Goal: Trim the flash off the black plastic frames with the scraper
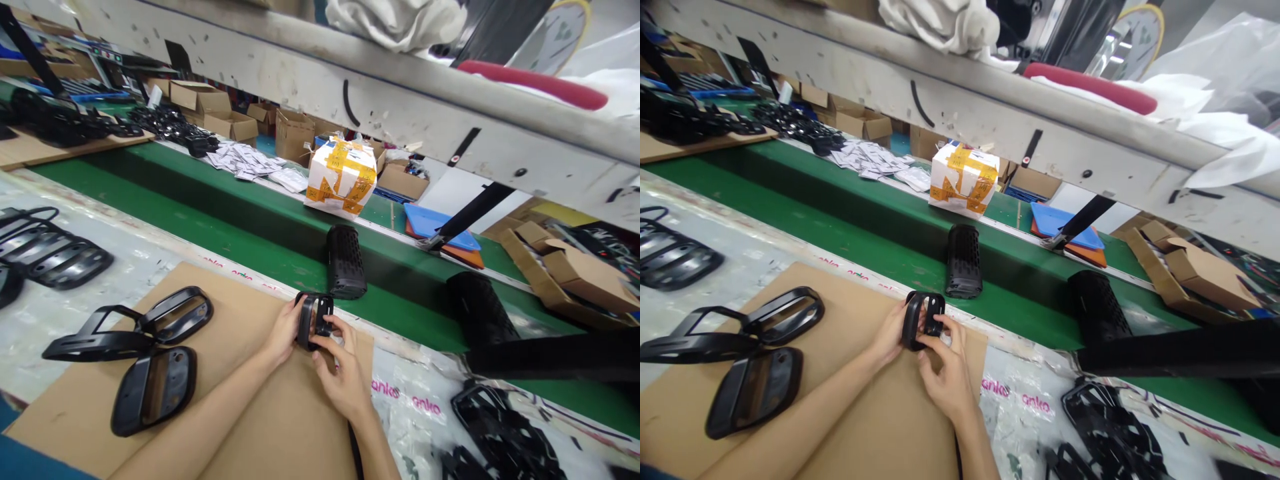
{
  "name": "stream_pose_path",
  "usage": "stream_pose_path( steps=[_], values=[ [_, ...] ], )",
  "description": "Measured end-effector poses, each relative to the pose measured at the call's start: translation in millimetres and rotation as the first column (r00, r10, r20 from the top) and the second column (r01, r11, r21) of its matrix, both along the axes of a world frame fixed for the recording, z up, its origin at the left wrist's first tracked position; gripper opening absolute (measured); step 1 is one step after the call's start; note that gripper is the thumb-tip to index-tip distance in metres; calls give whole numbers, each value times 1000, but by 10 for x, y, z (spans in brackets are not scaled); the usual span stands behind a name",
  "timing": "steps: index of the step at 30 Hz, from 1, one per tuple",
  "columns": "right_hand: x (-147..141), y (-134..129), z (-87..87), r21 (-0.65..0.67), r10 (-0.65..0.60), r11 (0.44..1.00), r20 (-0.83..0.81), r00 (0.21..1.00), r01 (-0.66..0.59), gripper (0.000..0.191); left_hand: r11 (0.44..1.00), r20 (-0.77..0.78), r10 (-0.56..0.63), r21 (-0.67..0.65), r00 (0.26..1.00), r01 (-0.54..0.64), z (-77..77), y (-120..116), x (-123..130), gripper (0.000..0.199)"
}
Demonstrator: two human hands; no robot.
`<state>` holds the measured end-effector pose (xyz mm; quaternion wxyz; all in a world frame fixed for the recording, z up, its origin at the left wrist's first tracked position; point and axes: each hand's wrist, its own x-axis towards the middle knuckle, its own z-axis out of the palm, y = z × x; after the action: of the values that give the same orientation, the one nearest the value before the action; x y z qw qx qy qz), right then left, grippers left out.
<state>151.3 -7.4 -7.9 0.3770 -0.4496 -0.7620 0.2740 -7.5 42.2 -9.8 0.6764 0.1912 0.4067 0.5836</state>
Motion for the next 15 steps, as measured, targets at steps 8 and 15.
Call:
stream_pose_path(
  steps=[8,15],
  values=[
    [-19,22,-23,39,-13,999,-28,1000,14,28,1000,-111,-8,19,994,10,-30,35,-18,54],
    [3,51,-110,-65,-125,991,-170,977,115,22,991,-165,-95,82,982,110,2,92,-63,63]
  ],
)
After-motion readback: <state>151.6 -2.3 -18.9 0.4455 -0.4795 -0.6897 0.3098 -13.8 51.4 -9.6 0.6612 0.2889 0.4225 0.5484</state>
